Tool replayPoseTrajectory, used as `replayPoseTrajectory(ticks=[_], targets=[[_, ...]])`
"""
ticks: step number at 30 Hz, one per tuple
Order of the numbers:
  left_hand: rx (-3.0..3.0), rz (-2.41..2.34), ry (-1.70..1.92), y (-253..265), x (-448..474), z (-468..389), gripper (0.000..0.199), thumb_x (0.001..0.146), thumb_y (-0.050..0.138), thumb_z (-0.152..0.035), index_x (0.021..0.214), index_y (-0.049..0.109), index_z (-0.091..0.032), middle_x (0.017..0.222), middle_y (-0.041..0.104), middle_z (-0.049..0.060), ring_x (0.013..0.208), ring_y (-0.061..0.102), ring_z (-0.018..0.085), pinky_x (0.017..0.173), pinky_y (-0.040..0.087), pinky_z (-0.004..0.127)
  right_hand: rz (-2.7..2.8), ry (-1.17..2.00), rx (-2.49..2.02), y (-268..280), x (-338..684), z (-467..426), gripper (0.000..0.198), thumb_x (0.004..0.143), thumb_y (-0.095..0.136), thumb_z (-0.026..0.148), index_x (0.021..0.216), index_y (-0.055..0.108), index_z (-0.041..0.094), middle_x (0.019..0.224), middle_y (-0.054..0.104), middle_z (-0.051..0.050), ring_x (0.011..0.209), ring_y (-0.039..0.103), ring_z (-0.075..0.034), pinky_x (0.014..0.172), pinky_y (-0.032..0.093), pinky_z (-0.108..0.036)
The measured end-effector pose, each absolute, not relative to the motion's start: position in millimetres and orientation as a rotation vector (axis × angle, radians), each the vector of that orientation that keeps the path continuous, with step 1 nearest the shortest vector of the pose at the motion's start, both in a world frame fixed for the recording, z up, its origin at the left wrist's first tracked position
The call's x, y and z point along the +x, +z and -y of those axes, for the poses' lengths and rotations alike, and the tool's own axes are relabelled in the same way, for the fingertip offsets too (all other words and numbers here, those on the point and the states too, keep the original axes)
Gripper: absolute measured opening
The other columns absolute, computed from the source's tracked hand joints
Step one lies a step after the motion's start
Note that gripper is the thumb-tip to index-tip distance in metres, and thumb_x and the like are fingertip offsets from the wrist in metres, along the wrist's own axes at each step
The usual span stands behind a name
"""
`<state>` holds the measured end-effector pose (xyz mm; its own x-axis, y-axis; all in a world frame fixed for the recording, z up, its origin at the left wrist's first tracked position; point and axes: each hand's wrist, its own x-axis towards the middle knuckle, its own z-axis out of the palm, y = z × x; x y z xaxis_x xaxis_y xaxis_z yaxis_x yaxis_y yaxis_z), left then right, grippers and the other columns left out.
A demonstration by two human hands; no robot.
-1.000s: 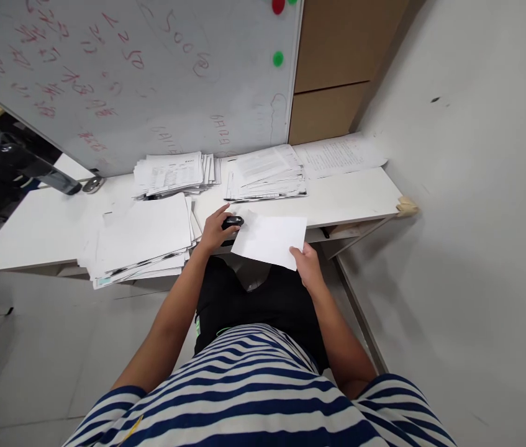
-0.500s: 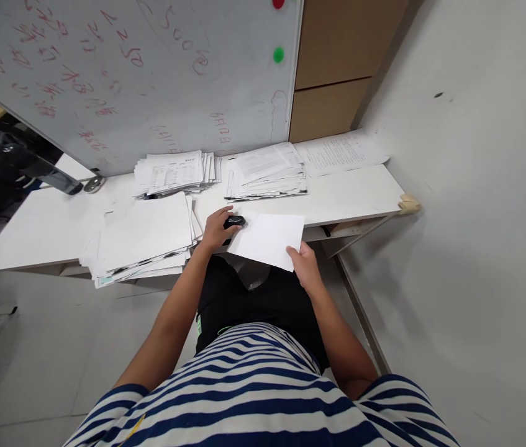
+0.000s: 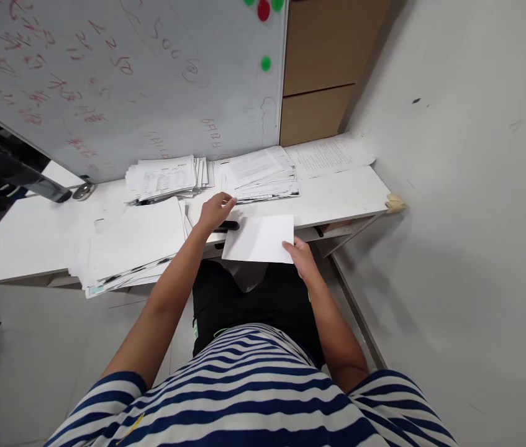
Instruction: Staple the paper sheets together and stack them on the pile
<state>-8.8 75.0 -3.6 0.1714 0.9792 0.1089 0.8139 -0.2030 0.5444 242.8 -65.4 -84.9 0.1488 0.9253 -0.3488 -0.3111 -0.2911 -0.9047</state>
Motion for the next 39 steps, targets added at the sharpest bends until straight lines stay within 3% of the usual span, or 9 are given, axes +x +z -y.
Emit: replayPoseTrajectory(ticks=[3,6,15,24,39], targets=[[2.051,-1.823,0.522,-20.4,9.3,-88.1,0.033,0.097,0.043,-0.05,0.082,0.057,-0.024,0.089,0.071,0.007,0.084,0.066,0.026,0.081,0.049,0.04,0.683,1.38,-1.313,-84.8,242.8,65.6,0.042,0.064,0.081,0.044,0.098,0.073,0.02,0.087,0.078,-0.003,0.079,0.073,-0.024,0.077,0.056,-0.037],[2.03,-1.922,0.413,-36.0,15.8,-92.1,0.032,0.097,0.043,-0.045,0.074,0.053,-0.024,0.077,0.067,0.009,0.081,0.065,0.028,0.072,0.047,0.038,0.688,1.372,-1.321,-86.1,240.7,70.3,0.04,0.067,0.08,0.043,0.098,0.073,0.02,0.09,0.078,-0.004,0.082,0.073,-0.024,0.08,0.056,-0.037],[2.047,-2.014,0.299,-40.9,25.7,-87.7,0.024,0.098,0.043,-0.033,0.083,0.056,-0.02,0.081,0.064,0.01,0.088,0.065,0.029,0.076,0.042,0.036,0.637,1.339,-1.364,-101.4,234.2,82.0,0.039,0.071,0.077,0.04,0.104,0.072,0.021,0.102,0.078,-0.003,0.095,0.072,-0.024,0.086,0.055,-0.037],[2.102,-1.998,0.248,-35.7,29.7,-83.4,0.025,0.099,0.039,-0.028,0.083,0.055,-0.019,0.076,0.062,0.009,0.078,0.063,0.025,0.07,0.04,0.033,0.623,1.327,-1.405,-99.5,229.1,80.4,0.037,0.071,0.074,0.039,0.103,0.072,0.022,0.103,0.078,-0.003,0.102,0.07,-0.026,0.088,0.055,-0.037],[2.053,-1.944,0.469,-39.3,19.8,-86.6,0.032,0.098,0.045,-0.04,0.071,0.046,-0.022,0.071,0.059,0.005,0.073,0.061,0.023,0.066,0.04,0.033,0.662,1.284,-1.378,-85.1,225.6,86.5,0.037,0.072,0.076,0.047,0.101,0.072,0.023,0.102,0.077,-0.002,0.093,0.071,-0.024,0.086,0.055,-0.037]])
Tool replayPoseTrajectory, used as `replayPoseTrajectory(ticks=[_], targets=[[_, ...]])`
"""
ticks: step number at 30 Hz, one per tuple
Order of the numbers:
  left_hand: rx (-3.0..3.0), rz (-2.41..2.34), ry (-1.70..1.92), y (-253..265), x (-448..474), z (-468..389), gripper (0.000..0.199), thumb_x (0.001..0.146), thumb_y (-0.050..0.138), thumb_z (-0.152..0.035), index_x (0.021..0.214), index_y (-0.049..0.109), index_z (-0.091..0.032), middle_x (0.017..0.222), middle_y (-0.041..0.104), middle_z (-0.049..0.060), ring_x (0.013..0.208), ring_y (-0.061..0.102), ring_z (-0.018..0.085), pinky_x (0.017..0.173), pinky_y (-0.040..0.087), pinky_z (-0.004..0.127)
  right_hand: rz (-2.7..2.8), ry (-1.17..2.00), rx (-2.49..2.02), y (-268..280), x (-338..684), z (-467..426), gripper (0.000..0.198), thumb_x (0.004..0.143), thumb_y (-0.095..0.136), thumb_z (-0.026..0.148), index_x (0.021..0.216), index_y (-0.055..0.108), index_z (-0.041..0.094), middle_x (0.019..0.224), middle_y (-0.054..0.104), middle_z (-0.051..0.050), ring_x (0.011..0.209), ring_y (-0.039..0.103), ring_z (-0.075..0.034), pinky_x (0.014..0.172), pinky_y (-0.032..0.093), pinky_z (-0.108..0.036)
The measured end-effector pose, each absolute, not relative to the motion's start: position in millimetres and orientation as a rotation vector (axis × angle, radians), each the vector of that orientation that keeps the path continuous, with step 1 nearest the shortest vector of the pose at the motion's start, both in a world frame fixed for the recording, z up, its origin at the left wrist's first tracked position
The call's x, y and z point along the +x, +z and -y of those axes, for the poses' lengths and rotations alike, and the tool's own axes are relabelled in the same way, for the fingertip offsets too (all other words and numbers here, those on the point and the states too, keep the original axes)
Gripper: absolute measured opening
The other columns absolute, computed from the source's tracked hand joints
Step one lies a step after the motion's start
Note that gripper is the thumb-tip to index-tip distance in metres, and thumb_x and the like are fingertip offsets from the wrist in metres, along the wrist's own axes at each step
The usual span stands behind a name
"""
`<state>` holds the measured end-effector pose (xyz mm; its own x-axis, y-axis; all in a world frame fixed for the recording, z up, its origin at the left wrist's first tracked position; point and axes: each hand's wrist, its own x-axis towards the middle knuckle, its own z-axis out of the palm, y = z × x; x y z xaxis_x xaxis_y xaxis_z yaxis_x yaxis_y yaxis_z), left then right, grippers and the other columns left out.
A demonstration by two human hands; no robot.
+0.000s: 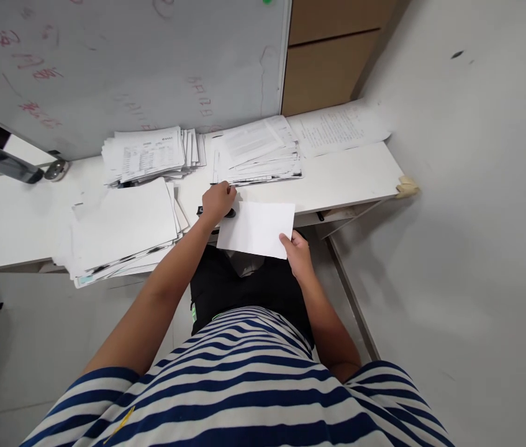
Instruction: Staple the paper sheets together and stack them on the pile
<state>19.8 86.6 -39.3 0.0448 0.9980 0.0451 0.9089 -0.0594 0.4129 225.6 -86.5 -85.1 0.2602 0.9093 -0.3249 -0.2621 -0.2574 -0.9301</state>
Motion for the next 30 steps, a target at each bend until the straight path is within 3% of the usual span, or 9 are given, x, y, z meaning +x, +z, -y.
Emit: replayPoseTrajectory(ticks=[4,7,10,13,20,26,30], targets=[[1.988,-1.821,0.858,-29.4,5.0,-79.3,0.043,0.102,0.031,-0.052,0.074,0.047,-0.024,0.071,0.057,0.002,0.073,0.058,0.018,0.066,0.041,0.03,0.662,1.296,-1.366,-77.8,229.8,82.3,0.038,0.07,0.078,0.049,0.097,0.073,0.021,0.091,0.078,-0.002,0.086,0.071,-0.023,0.08,0.055,-0.036],[2.054,-1.782,0.999,-26.4,-14.3,-65.0,0.047,0.104,0.021,-0.052,0.083,0.053,-0.025,0.08,0.061,0.003,0.081,0.059,0.018,0.074,0.044,0.031,0.679,1.312,-1.344,-72.3,233.5,78.1,0.038,0.068,0.08,0.049,0.092,0.074,0.02,0.084,0.077,-0.002,0.079,0.071,-0.022,0.075,0.055,-0.034],[2.38,-1.642,0.749,-37.5,-35.6,-50.5,0.034,0.099,0.041,-0.051,0.093,0.061,-0.024,0.096,0.066,0.007,0.096,0.059,0.023,0.084,0.043,0.036,0.719,1.316,-1.351,-66.2,243.2,73.3,0.038,0.066,0.081,0.05,0.088,0.074,0.019,0.08,0.076,-0.002,0.072,0.069,-0.02,0.069,0.053,-0.031],[2.519,-1.628,0.537,-58.6,-49.2,-44.7,0.033,0.094,0.053,-0.053,0.096,0.064,-0.023,0.098,0.067,0.01,0.097,0.058,0.027,0.083,0.042,0.038,0.798,1.256,-1.392,-57.3,262.2,70.1,0.04,0.065,0.082,0.05,0.087,0.074,0.018,0.078,0.075,-0.001,0.07,0.067,-0.018,0.065,0.051,-0.029],[2.502,-1.857,0.677,-83.1,-49.7,-49.9,0.038,0.096,0.048,-0.056,0.094,0.063,-0.021,0.093,0.066,0.011,0.091,0.057,0.028,0.079,0.039,0.038,0.694,0.992,-1.388,-36.5,294.1,79.7,0.037,0.064,0.083,0.046,0.09,0.075,0.02,0.081,0.076,0.0,0.069,0.067,-0.016,0.065,0.052,-0.028],[2.576,-1.716,0.71,-83.5,-51.0,-49.0,0.049,0.082,0.063,-0.067,0.099,0.063,-0.021,0.097,0.065,0.011,0.094,0.056,0.029,0.08,0.04,0.038,0.607,1.007,-1.389,-44.8,292.5,85.9,0.035,0.063,0.083,0.041,0.089,0.076,0.019,0.083,0.077,-0.001,0.071,0.07,-0.018,0.067,0.055,-0.03],[2.572,-1.681,0.753,-85.8,-52.8,-51.2,0.049,0.081,0.066,-0.066,0.099,0.063,-0.021,0.097,0.065,0.011,0.094,0.055,0.029,0.081,0.041,0.039,0.55,0.966,-1.343,-50.5,286.5,82.1,0.034,0.063,0.083,0.038,0.09,0.075,0.019,0.089,0.078,-0.002,0.075,0.072,-0.018,0.072,0.058,-0.031]])
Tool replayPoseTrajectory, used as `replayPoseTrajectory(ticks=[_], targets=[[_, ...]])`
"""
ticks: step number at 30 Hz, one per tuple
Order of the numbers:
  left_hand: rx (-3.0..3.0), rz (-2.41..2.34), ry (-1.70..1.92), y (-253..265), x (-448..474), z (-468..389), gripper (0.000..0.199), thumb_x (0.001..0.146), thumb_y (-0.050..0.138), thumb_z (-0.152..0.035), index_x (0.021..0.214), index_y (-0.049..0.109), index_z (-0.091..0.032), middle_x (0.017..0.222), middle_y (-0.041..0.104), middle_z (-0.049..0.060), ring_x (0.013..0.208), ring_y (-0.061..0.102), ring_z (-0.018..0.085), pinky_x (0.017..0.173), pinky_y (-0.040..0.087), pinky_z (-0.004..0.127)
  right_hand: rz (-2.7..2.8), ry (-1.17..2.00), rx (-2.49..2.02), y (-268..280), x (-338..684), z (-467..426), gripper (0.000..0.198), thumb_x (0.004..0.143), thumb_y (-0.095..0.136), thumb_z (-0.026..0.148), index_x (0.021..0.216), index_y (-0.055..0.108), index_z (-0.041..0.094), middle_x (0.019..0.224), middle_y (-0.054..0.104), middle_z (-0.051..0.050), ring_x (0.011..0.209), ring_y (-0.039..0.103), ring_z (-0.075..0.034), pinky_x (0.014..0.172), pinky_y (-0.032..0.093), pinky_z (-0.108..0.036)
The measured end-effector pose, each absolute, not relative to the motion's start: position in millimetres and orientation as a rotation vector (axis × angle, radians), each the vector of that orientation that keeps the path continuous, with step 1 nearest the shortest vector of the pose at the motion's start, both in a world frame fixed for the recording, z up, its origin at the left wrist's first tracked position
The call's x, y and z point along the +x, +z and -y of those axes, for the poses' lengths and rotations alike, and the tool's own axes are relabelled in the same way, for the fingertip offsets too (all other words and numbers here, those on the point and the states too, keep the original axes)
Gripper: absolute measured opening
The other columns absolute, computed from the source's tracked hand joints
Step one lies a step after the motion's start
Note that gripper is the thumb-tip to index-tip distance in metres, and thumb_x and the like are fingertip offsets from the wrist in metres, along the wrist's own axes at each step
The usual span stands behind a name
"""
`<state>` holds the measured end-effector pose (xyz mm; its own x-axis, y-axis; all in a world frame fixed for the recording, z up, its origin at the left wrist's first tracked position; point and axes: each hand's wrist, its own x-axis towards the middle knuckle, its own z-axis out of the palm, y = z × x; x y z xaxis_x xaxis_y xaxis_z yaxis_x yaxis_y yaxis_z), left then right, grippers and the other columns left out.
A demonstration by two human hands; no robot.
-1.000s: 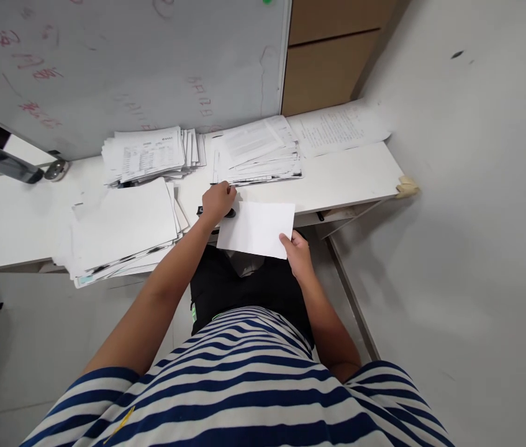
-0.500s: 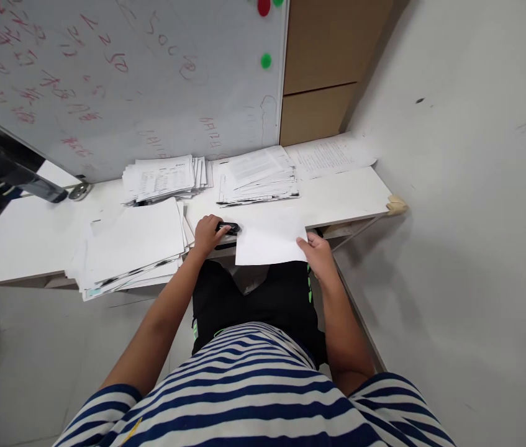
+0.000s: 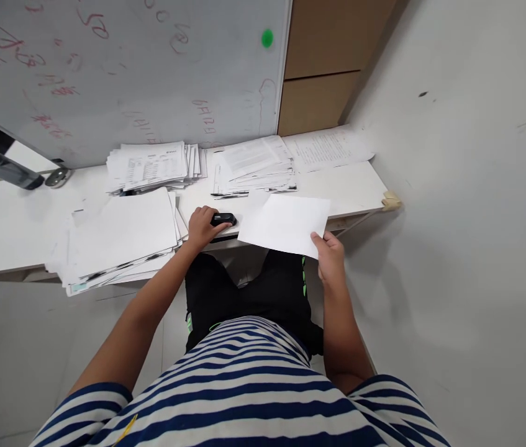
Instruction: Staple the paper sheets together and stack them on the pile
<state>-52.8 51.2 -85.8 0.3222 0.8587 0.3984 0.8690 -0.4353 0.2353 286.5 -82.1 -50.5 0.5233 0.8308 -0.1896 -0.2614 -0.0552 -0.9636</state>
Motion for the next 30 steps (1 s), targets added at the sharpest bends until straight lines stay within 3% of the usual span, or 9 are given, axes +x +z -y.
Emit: replayPoseTrajectory(ticks=[7,11,17,20,22,25,27,30], targets=[[-2.708,1.58,-0.729,-88.4,-60.2,-54.5,0.051,0.078,0.07,-0.065,0.101,0.066,-0.02,0.099,0.066,0.012,0.095,0.057,0.03,0.082,0.044,0.041,0.621,1.088,-1.233,-37.7,234.8,36.1,0.04,0.066,0.081,0.046,0.094,0.071,0.02,0.091,0.075,-0.003,0.079,0.069,-0.019,0.068,0.057,-0.031],[-2.611,1.689,-0.84,-89.1,-54.7,-49.4,0.054,0.077,0.068,-0.069,0.103,0.067,-0.021,0.101,0.067,0.012,0.101,0.059,0.031,0.082,0.045,0.04,0.813,1.253,-1.169,-20.8,185.1,-29.3,0.04,0.071,0.076,0.052,0.09,0.066,0.019,0.076,0.067,-0.001,0.065,0.06,-0.015,0.05,0.045,-0.025],[-2.542,1.666,-0.669,-87.1,-45.4,-46.5,0.061,0.08,0.057,-0.076,0.097,0.064,-0.018,0.093,0.063,0.011,0.091,0.058,0.026,0.079,0.045,0.038,1.053,1.408,-1.134,4.2,66.6,-156.8,0.03,0.078,0.071,0.047,0.083,0.057,0.02,0.069,0.057,0.003,0.055,0.05,-0.01,0.047,0.039,-0.022],[-2.52,1.682,-0.629,-88.8,-46.0,-47.8,0.062,0.081,0.054,-0.077,0.095,0.063,-0.018,0.091,0.063,0.011,0.087,0.057,0.026,0.079,0.045,0.039,1.077,1.447,-1.274,6.7,11.9,-198.6,0.032,0.085,0.061,0.039,0.111,0.056,0.022,0.08,0.06,0.001,0.058,0.056,-0.011,0.048,0.042,-0.022],[-2.52,1.677,-0.623,-90.4,-46.5,-47.4,0.062,0.082,0.052,-0.077,0.096,0.063,-0.018,0.092,0.063,0.01,0.087,0.056,0.026,0.079,0.044,0.039,1.066,1.441,-1.346,0.2,-4.2,-211.9,0.052,0.088,0.054,0.037,0.137,0.041,0.024,0.101,0.064,-0.004,0.068,0.063,-0.013,0.053,0.048,-0.024],[-2.523,1.65,-0.628,-91.8,-47.2,-45.7,0.063,0.083,0.05,-0.077,0.097,0.063,-0.017,0.092,0.063,0.01,0.087,0.056,0.025,0.078,0.044,0.039,1.2,1.239,-1.365,-21.3,8.6,-214.1,0.066,0.091,0.047,0.038,0.151,0.021,0.03,0.135,0.054,-0.011,0.095,0.067,-0.019,0.071,0.057,-0.032],[-2.528,1.634,-0.651,-91.6,-47.8,-44.8,0.062,0.083,0.05,-0.076,0.096,0.062,-0.017,0.091,0.062,0.01,0.087,0.056,0.025,0.079,0.044,0.039,1.361,0.976,-1.389,-37.9,36.1,-208.0,0.064,0.092,0.044,0.039,0.152,0.023,0.031,0.147,0.045,-0.012,0.116,0.061,-0.023,0.087,0.056,-0.039],[-2.533,1.63,-0.716,-89.9,-48.7,-44.3,0.058,0.085,0.052,-0.074,0.096,0.062,-0.018,0.091,0.061,0.01,0.088,0.056,0.025,0.079,0.044,0.039,1.625,0.575,-1.488,-56.7,87.3,-197.3,0.057,0.094,0.043,0.038,0.148,0.034,0.025,0.154,0.038,-0.015,0.138,0.043,-0.028,0.107,0.043,-0.049]])
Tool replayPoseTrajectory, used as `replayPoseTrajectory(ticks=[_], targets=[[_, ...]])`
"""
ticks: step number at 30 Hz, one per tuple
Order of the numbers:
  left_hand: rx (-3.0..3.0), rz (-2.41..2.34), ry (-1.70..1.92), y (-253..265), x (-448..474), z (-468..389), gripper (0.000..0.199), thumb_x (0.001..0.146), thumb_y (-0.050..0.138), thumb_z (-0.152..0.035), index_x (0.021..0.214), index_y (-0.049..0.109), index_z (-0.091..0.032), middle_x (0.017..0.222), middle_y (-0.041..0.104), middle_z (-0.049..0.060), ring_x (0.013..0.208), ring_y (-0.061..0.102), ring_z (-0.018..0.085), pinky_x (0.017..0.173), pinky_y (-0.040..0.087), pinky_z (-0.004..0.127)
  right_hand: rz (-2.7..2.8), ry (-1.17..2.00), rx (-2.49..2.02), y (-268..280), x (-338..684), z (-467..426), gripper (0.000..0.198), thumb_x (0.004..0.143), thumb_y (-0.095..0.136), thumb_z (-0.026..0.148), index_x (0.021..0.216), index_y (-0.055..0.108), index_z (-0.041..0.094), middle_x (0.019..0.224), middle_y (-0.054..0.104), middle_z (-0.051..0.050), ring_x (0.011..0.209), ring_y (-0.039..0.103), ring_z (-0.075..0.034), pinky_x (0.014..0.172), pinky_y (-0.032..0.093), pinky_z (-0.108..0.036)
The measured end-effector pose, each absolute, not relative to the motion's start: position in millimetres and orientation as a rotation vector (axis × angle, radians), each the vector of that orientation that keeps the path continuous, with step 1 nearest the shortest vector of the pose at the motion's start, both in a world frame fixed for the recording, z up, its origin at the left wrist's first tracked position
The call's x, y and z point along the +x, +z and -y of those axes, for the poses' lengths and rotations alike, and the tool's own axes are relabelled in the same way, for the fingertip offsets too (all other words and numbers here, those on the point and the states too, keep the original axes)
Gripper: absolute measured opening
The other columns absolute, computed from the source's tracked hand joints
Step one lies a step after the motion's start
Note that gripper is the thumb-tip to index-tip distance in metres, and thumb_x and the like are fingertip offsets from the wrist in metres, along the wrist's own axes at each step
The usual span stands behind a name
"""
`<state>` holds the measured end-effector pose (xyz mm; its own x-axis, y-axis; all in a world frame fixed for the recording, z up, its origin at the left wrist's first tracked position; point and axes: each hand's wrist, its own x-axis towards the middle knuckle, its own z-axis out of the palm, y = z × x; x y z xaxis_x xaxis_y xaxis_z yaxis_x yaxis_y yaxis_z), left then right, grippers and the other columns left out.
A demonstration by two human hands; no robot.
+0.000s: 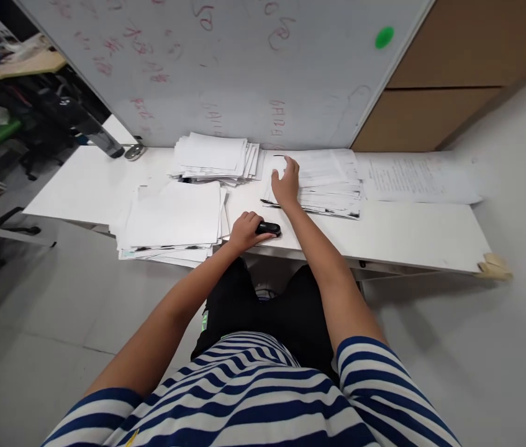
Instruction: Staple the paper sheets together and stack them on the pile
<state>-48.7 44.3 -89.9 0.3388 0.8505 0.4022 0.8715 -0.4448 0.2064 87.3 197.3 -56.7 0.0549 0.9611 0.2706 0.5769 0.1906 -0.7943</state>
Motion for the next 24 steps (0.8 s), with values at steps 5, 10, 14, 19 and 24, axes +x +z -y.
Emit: replayPoseTrajectory(ticks=[5,10,14,19,24], targets=[[-2.538,1.665,-0.764,-86.8,-48.5,-43.9,0.055,0.085,0.053,-0.072,0.098,0.062,-0.019,0.093,0.062,0.011,0.089,0.056,0.026,0.079,0.043,0.039,1.859,0.296,-1.9,-74.1,147.7,-193.5,0.073,0.089,0.053,0.055,0.149,0.036,0.015,0.16,0.029,-0.022,0.15,0.017,-0.04,0.114,0.017,-0.07],[-2.542,1.693,-0.776,-84.7,-48.1,-42.5,0.052,0.085,0.056,-0.071,0.097,0.062,-0.02,0.093,0.062,0.011,0.09,0.056,0.026,0.081,0.043,0.04,1.819,0.236,-1.903,-86.8,155.1,-190.5,0.07,0.092,0.047,0.057,0.147,0.042,0.014,0.156,0.041,-0.02,0.147,0.029,-0.035,0.119,0.011,-0.065],[-2.534,1.691,-0.756,-84.4,-47.9,-42.2,0.054,0.086,0.054,-0.071,0.096,0.061,-0.019,0.092,0.062,0.011,0.09,0.056,0.027,0.08,0.043,0.04,1.645,0.257,-1.83,-89.0,155.4,-186.9,0.057,0.097,0.036,0.037,0.147,0.04,0.012,0.14,0.058,-0.02,0.133,0.05,-0.031,0.119,0.021,-0.058],[-2.495,1.689,-0.749,-85.2,-47.3,-42.1,0.056,0.086,0.052,-0.073,0.095,0.061,-0.019,0.092,0.062,0.012,0.09,0.056,0.027,0.078,0.043,0.039,1.367,0.378,-1.776,-89.8,163.0,-188.8,0.064,0.091,0.024,0.016,0.154,0.024,0.008,0.137,0.058,-0.021,0.129,0.053,-0.031,0.11,0.037,-0.055],[-2.505,1.7,-0.754,-85.5,-47.4,-41.5,0.054,0.086,0.054,-0.071,0.097,0.061,-0.019,0.093,0.062,0.012,0.091,0.055,0.027,0.079,0.043,0.039,1.424,0.367,-1.762,-90.4,163.8,-188.4,0.067,0.083,0.027,0.006,0.151,0.031,0.009,0.139,0.06,-0.017,0.131,0.052,-0.026,0.111,0.039,-0.049]])
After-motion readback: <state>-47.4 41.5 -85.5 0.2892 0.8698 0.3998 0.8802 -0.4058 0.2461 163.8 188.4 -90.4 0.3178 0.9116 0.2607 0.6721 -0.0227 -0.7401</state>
